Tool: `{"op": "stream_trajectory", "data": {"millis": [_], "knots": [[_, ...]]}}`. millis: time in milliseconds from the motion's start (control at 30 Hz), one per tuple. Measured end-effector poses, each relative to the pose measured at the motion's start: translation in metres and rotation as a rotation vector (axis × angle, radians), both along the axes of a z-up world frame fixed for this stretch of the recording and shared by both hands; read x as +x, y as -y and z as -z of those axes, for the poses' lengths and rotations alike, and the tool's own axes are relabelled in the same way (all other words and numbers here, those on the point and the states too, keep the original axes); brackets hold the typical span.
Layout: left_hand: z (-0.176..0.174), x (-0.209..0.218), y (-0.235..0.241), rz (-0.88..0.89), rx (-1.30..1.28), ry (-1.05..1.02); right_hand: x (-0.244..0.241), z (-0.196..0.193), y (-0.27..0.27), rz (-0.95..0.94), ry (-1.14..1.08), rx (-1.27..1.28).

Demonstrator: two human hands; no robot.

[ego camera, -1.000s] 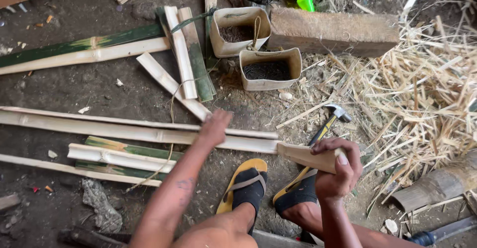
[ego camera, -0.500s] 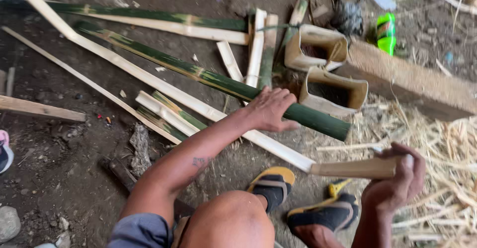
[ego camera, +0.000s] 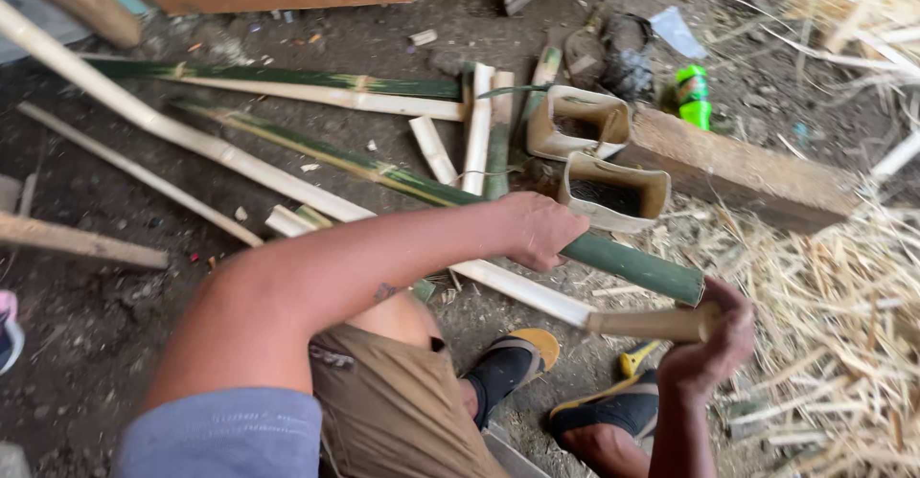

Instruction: The person sits on the ground and uses a hammer to drive nails into split bamboo pieces, joining them together. They repeatedly pick up nails, position the bamboo sections, and hammer the nails to secure the joints.

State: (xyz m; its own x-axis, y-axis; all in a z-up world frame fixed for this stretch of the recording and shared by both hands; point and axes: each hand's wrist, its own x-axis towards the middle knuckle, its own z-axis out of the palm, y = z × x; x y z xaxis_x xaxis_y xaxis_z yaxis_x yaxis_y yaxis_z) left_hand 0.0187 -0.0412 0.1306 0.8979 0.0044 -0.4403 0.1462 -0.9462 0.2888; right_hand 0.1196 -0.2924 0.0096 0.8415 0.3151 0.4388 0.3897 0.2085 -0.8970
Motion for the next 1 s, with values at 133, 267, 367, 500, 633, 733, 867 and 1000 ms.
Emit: {"op": "stream_trajectory", "data": {"millis": [133, 267, 367, 500, 633, 733, 867, 1000], "knots": [[0.022, 0.017, 0.033, 0.018, 0.08, 0.122, 0.013, -0.012, 0.001, -0.127, -0.184, 0.048], [0.041, 0.029, 0.039, 0.002, 0.114, 0.188, 0.026, -0.021, -0.002, -0.013, -0.135, -0.251], [0.043, 0.025, 0.046, -0.033, 0.109, 0.26, 0.025, -0.018, -0.001, 0.021, -0.201, -0.216], [0.026, 0.024, 0.046, -0.028, 0.18, 0.306, 0.025, -0.012, -0.009, 0.015, -0.169, -0.065], [0.016, 0.02, 0.051, -0.112, 0.182, 0.238, 0.024, 0.001, -0.005, 0.027, -0.058, -0.045], [0.015, 0.019, 0.053, -0.093, 0.194, 0.288, 0.024, 0.009, -0.002, 0.084, -0.021, -0.089], [0.01, 0.024, 0.054, -0.067, 0.215, 0.262, 0.027, 0.012, -0.001, 0.028, -0.057, -0.006], [0.003, 0.02, 0.044, -0.094, 0.209, 0.256, 0.024, 0.009, -0.006, 0.056, 0.039, -0.093]]}}
